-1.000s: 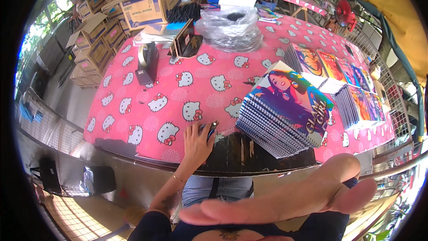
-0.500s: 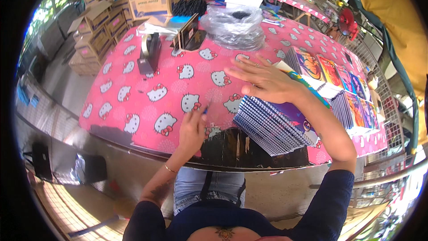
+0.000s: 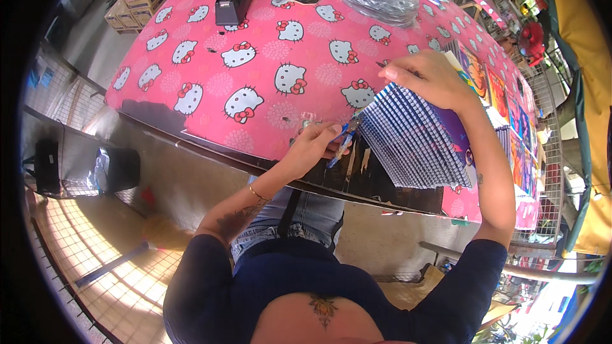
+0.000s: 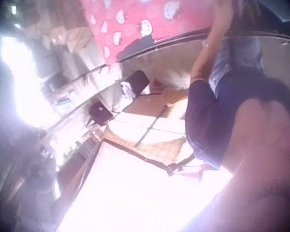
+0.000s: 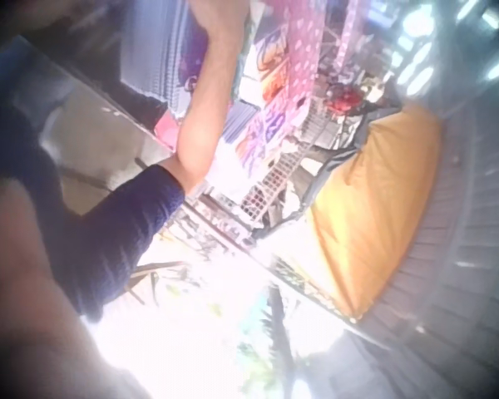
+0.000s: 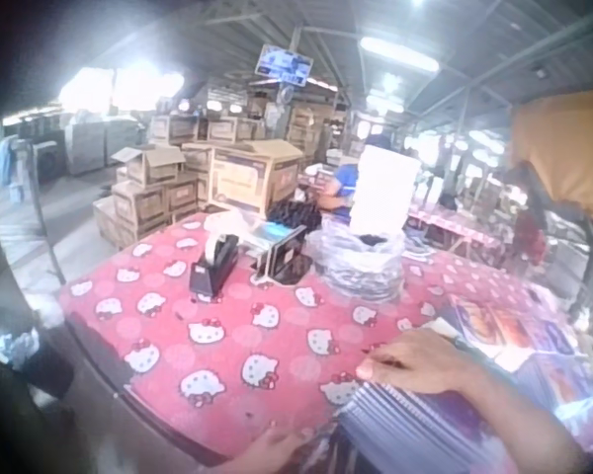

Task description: The person uses scissors to trim excess material from the edges of a stack of spiral notebooks and then organizes them on a table.

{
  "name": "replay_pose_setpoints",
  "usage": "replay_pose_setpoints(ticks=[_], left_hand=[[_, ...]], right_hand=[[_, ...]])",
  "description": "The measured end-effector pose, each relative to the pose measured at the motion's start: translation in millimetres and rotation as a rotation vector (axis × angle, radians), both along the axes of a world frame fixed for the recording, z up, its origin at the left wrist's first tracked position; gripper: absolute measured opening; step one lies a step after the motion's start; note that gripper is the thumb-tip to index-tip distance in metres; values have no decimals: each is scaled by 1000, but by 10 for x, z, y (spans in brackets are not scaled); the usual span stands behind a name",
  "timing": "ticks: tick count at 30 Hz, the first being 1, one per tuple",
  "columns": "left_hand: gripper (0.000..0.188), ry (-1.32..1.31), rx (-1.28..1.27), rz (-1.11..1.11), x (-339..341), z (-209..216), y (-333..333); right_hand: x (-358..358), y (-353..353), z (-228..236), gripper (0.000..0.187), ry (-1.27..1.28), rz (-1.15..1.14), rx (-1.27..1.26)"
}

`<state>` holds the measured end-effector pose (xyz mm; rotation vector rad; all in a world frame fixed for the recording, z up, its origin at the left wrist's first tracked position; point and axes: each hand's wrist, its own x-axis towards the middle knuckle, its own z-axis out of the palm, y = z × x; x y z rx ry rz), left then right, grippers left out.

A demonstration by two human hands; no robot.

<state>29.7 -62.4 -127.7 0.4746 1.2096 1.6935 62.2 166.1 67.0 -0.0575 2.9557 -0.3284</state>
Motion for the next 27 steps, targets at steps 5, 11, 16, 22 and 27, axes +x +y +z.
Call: replay_pose_setpoints(ticks=[5, 11, 16, 22, 27], left_hand=[[42, -36, -51, 26, 41, -52, -22], [42, -69, -54, 23, 58, -152, 5], [42, -113, -56, 8, 57, -153, 15], [39, -96, -45, 58, 76, -173, 57], [37, 528, -161, 151, 99, -116, 60]], right_hand=[[6, 20, 6, 48, 8, 5, -7], [3, 54, -108, 59, 151, 36, -95], [1, 57, -110, 57, 158, 41, -107], [17, 35, -89, 53, 104, 3, -91], [8, 25, -12, 49, 3, -7, 2]])
